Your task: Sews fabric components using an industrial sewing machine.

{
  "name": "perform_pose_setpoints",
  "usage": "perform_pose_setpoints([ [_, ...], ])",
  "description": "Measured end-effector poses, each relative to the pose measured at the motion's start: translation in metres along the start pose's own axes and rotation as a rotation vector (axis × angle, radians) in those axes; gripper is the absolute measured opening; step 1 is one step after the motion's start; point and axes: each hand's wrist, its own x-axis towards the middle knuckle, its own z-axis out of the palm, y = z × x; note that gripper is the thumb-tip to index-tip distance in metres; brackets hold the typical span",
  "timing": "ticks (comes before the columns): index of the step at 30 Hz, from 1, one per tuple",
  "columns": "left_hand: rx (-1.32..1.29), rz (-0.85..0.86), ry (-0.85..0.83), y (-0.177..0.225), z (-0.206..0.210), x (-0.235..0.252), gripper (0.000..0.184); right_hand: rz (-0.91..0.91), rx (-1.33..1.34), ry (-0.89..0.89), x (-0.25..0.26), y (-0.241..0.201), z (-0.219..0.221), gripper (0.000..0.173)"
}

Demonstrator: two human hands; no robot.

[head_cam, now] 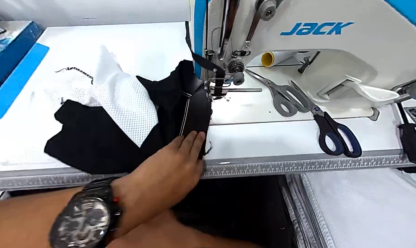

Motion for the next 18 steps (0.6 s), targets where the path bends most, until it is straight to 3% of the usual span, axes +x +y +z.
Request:
perform_pose_setpoints([
  [3,-0.103,0.029,0.188,-0.015,0.008,-0.011,0.026,0.179,-0.076,0.312,-0.030,0.079,-0.112,0.027],
  [4,-0.116,0.032,0.213,-0.013,0.010,-0.011,0.027,0.213,-0.158,0.318,-0.030,0.106,-0.140,0.027],
  [6,-0.081,0.021,0.224,-0.003,0.012,-0.005,0.028,0.181,-0.254,0.140,-0.016,0.148,-0.173,0.033],
  [8,-0.022,-0.021,0.241,0.005,0.012,0.006,0.029,0.087,-0.278,-0.042,0.000,0.172,-0.179,0.040],
  [10,-0.020,-0.054,0.257,0.003,0.014,0.015,0.028,0.054,-0.324,-0.090,0.007,0.178,-0.173,0.040],
  [18,0.012,-0.088,0.260,-0.024,0.023,0.044,0.026,0.203,-0.334,0.079,0.003,0.179,-0.176,0.029],
])
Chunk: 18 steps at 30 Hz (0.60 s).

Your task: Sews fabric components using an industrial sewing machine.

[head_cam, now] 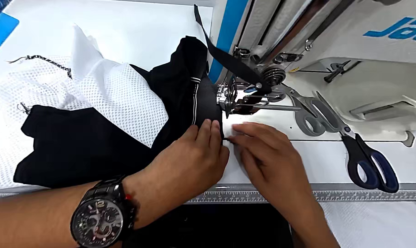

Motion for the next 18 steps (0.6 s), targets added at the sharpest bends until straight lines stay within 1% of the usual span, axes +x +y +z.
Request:
perform_pose_setpoints([
  [3,0.014,-0.010,-0.016,-0.008,0.004,0.010,0.022,0.135,-0.151,0.104,-0.013,0.016,-0.028,0.028],
  [6,-0.028,-0.004,0.009,-0.017,0.005,0.016,0.019,0.322,-0.370,0.121,-0.018,0.047,-0.062,0.035],
  [7,-0.076,0.000,0.025,-0.021,0.005,0.017,0.019,0.350,-0.404,0.086,-0.016,0.059,-0.068,0.034],
  [8,-0.129,0.006,0.045,-0.026,0.005,0.017,0.021,0.333,-0.418,0.022,-0.012,0.070,-0.073,0.032],
  [10,-0.237,0.029,0.041,-0.043,0.002,0.017,0.030,0.287,-0.398,-0.134,0.005,0.080,-0.086,0.031],
  [12,-0.316,0.074,-0.031,-0.065,-0.001,0.012,0.045,0.325,-0.395,-0.315,0.031,0.080,-0.096,0.042],
  [13,-0.351,0.101,-0.052,-0.074,0.002,0.010,0.050,0.357,-0.415,-0.426,0.046,0.079,-0.099,0.049],
  [14,-0.388,0.127,-0.047,-0.080,0.007,0.006,0.052,0.374,-0.441,-0.527,0.058,0.078,-0.102,0.054],
  [15,-0.424,0.147,0.005,-0.083,0.016,0.003,0.052,0.363,-0.483,-0.587,0.066,0.076,-0.105,0.056],
  [16,-0.456,0.156,0.075,-0.084,0.026,0.000,0.050,0.315,-0.542,-0.584,0.067,0.074,-0.108,0.057],
  [18,-0.511,0.148,0.196,-0.084,0.045,-0.006,0.047,0.184,-0.642,-0.468,0.055,0.068,-0.116,0.061],
])
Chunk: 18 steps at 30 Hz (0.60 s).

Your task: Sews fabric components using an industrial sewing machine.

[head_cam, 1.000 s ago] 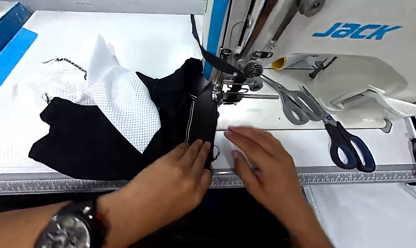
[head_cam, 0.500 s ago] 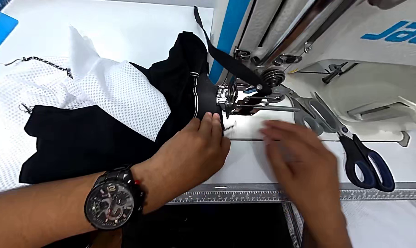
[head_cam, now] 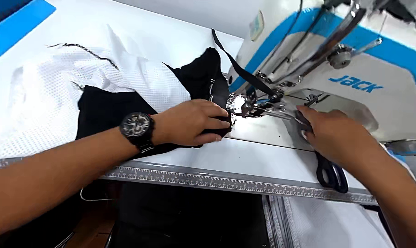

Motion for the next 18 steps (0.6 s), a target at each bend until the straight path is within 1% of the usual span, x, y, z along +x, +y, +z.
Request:
perform_pose_setpoints([
  [1,-0.010,-0.009,0.026,-0.001,0.004,-0.003,0.046,-0.028,-0.022,0.070,-0.012,0.003,0.001,0.066],
  [3,-0.022,-0.018,0.036,-0.001,0.006,-0.004,0.045,-0.057,-0.022,0.122,-0.040,0.009,0.006,0.078],
  [4,-0.023,-0.020,0.030,0.001,0.006,-0.003,0.045,-0.062,-0.032,0.129,-0.053,0.009,0.010,0.079],
  [5,-0.026,-0.025,0.026,0.001,0.006,-0.003,0.044,-0.059,-0.024,0.121,-0.065,0.005,0.013,0.076],
  [6,-0.035,-0.030,0.028,0.002,0.005,-0.003,0.043,-0.063,0.027,0.097,-0.076,-0.001,0.015,0.068],
  [7,-0.048,-0.039,0.034,0.002,0.005,-0.002,0.041,-0.064,0.142,0.036,-0.087,-0.006,0.015,0.061],
  [8,-0.061,-0.051,0.037,0.004,0.005,-0.002,0.040,-0.054,0.334,-0.087,-0.096,-0.012,0.013,0.058],
  [10,-0.065,-0.067,0.053,0.006,0.004,-0.003,0.039,-0.013,0.978,-0.485,-0.102,-0.021,0.002,0.054],
  [11,-0.062,-0.071,0.057,0.007,0.004,-0.003,0.040,-0.010,1.255,-0.657,-0.101,-0.025,-0.001,0.054],
  [12,-0.061,-0.072,0.061,0.007,0.005,-0.003,0.040,-0.011,1.434,-0.774,-0.098,-0.032,-0.001,0.057],
  [13,-0.063,-0.073,0.062,0.007,0.005,-0.003,0.040,-0.013,1.525,-0.829,-0.096,-0.041,0.001,0.059],
  [14,-0.066,-0.074,0.058,0.007,0.005,-0.003,0.040,-0.014,1.563,-0.842,-0.093,-0.050,0.004,0.059],
  [18,-0.063,-0.071,0.071,0.007,0.005,-0.004,0.040,0.012,1.624,-0.774,-0.078,-0.081,0.016,0.058],
])
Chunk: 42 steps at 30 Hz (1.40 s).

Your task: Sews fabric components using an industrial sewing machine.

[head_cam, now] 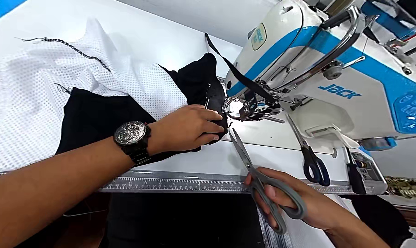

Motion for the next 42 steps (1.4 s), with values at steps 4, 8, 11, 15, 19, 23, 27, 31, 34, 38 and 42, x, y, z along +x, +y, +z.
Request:
perform_pose_setpoints([
  [4,0.009,-0.006,-0.007,0.001,-0.001,0.000,0.039,0.002,0.063,0.099,0.016,-0.004,0.015,0.055],
  [8,0.013,0.001,0.008,0.001,0.001,0.000,0.039,-0.007,0.111,0.134,0.021,-0.003,0.022,0.052],
  [11,0.014,0.003,0.014,0.001,0.001,0.000,0.038,-0.039,0.128,0.178,0.021,0.001,0.026,0.048],
  [15,0.003,-0.015,-0.004,0.000,0.001,0.000,0.038,-0.085,-0.535,0.472,-0.002,0.009,0.002,0.052],
  [19,-0.020,-0.057,-0.023,0.002,-0.001,0.000,0.038,-0.144,-1.487,0.887,-0.023,0.003,-0.046,0.058],
  [23,-0.016,-0.046,-0.022,0.002,-0.002,0.000,0.038,-0.223,-1.821,0.850,-0.007,-0.005,-0.068,0.065],
  [27,-0.008,-0.034,-0.002,0.002,-0.002,0.000,0.038,-0.297,-1.881,0.803,0.018,-0.012,-0.062,0.070],
  [31,-0.008,-0.028,0.003,0.002,-0.002,0.000,0.037,-0.346,-1.911,0.779,0.029,-0.021,-0.058,0.063],
  [34,-0.002,-0.012,0.016,0.001,-0.002,0.000,0.038,-0.355,-1.904,0.759,0.030,-0.025,-0.062,0.057],
  [38,-0.083,-0.086,0.093,0.002,-0.005,0.002,0.042,-0.306,-1.876,0.768,0.022,-0.021,-0.066,0.063],
  [42,-0.132,-0.195,-0.058,-0.001,-0.025,0.020,0.036,-0.270,-1.860,0.777,0.021,-0.023,-0.064,0.064],
])
